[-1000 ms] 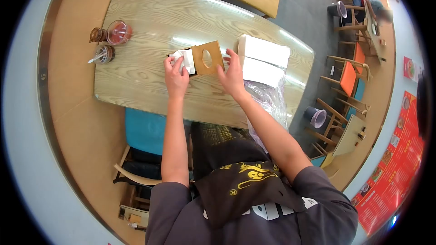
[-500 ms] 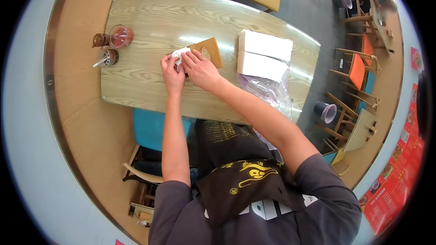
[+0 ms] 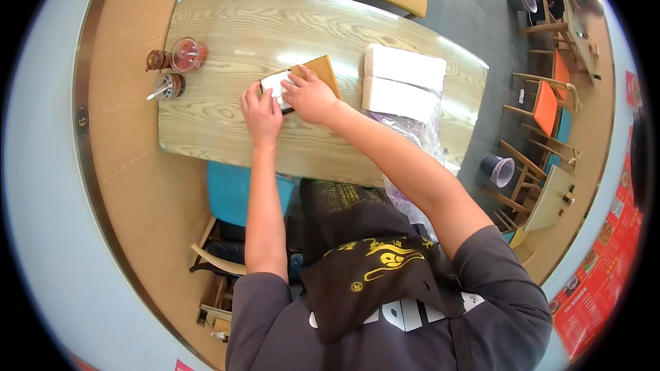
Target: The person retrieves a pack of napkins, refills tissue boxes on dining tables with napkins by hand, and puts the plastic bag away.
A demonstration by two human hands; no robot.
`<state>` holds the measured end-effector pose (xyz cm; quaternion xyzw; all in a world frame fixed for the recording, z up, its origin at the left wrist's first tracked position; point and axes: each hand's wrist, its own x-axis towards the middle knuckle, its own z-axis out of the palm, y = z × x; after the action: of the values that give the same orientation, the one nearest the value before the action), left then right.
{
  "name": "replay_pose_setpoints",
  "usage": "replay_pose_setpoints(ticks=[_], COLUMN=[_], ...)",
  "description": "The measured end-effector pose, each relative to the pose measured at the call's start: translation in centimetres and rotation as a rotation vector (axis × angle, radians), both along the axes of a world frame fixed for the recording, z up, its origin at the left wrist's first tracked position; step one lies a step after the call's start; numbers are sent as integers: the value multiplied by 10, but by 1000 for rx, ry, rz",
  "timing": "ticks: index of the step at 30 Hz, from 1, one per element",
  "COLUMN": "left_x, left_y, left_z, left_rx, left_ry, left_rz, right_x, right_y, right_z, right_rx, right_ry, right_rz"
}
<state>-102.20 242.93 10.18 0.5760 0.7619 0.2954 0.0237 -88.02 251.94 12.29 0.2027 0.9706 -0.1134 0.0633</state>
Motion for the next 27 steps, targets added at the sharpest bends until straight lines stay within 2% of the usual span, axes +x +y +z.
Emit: replay_pose_setpoints(ticks=[1,2,4,5,7,8,9,11,12,13,15,16,20,22,26,27], left_x=[1,5,13,12,7,5,2,1,1,-1,-3,-5,-12,-14,-11,-10], left_y=[7,14,24,26,28,26,24,25,24,24,22,20,12,11,10,8], left_z=[-1,-3,-7,-12,-22,-26,-29,-29,-26,-25,-23,-24,-28,-29,-21,-18], left_rx=[2,3,-164,-163,-149,-156,-150,-145,-116,-85,-71,-55,-25,13,10,-38], left_ry=[-119,-120,-224,-226,-237,-239,-325,-406,-457,-507,-590,-676,-768,-867,-822,-741], left_rz=[-26,-28,-61,-63,-19,-25,-33,-52,-48,-42,-15,25,14,80,45,36], right_x=[3,7,20,30,55,67,73,83,86,85,77,73,53,42,29,31], right_y=[4,5,4,3,2,3,1,1,7,9,11,15,18,14,11,12], right_z=[6,12,25,32,42,37,31,16,5,6,7,11,7,12,19,20], right_rx=[-63,-62,-115,-114,-49,-17,-20,-374,-719,-719,-1211,-1356,-1377,-1507,-1534,-1465], right_ry=[-23,-23,162,160,627,690,687,690,686,693,729,717,588,600,585,549], right_rz=[9,7,-105,-107,-487,-643,-651,-1008,-1044,-1054,-1092,-1038,-969,-979,-1032,-1054])
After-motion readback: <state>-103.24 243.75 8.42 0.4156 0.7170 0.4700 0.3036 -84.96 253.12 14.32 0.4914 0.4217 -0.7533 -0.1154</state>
